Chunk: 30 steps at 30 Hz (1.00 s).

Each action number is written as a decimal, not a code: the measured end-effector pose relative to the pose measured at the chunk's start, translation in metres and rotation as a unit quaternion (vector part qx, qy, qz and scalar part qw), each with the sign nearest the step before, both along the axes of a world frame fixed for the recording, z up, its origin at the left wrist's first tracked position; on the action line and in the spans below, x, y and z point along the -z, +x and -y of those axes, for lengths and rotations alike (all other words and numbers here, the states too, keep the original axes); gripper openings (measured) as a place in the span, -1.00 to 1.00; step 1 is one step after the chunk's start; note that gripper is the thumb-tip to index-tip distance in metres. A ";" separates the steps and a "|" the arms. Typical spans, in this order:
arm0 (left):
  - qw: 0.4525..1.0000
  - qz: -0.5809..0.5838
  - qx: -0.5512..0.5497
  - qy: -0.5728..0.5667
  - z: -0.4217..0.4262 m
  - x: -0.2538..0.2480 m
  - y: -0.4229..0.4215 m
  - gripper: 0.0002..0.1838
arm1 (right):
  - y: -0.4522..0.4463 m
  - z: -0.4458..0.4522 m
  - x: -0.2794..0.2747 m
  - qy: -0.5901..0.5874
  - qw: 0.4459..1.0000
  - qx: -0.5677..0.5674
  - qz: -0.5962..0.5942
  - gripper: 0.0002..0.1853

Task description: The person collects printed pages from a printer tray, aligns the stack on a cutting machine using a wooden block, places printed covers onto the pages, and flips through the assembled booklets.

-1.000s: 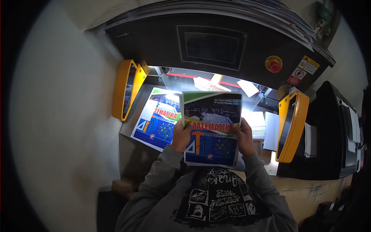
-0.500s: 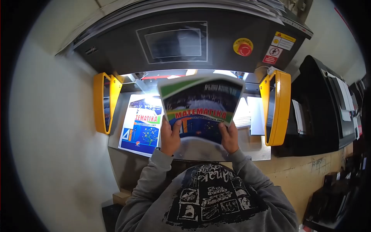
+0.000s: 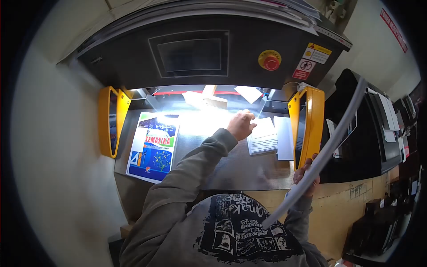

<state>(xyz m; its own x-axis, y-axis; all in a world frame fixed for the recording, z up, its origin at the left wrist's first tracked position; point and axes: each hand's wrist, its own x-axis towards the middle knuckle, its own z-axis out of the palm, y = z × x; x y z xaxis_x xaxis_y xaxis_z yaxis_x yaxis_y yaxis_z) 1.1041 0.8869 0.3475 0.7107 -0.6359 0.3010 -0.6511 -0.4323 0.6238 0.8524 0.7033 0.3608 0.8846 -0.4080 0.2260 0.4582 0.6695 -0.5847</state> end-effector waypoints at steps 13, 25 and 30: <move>0.944 0.090 -0.098 0.302 0.049 0.042 0.066 -0.59 | -0.023 -0.001 -0.002 0.045 0.997 0.025 0.057 -0.53; 0.940 0.120 0.075 0.311 -0.012 0.015 0.083 -0.70 | 0.012 -0.004 -0.006 0.028 0.985 -0.106 0.136 -0.59; 0.933 0.113 -0.001 0.342 0.014 0.004 0.073 -0.66 | -0.001 -0.008 0.006 0.071 0.991 -0.087 0.074 -0.60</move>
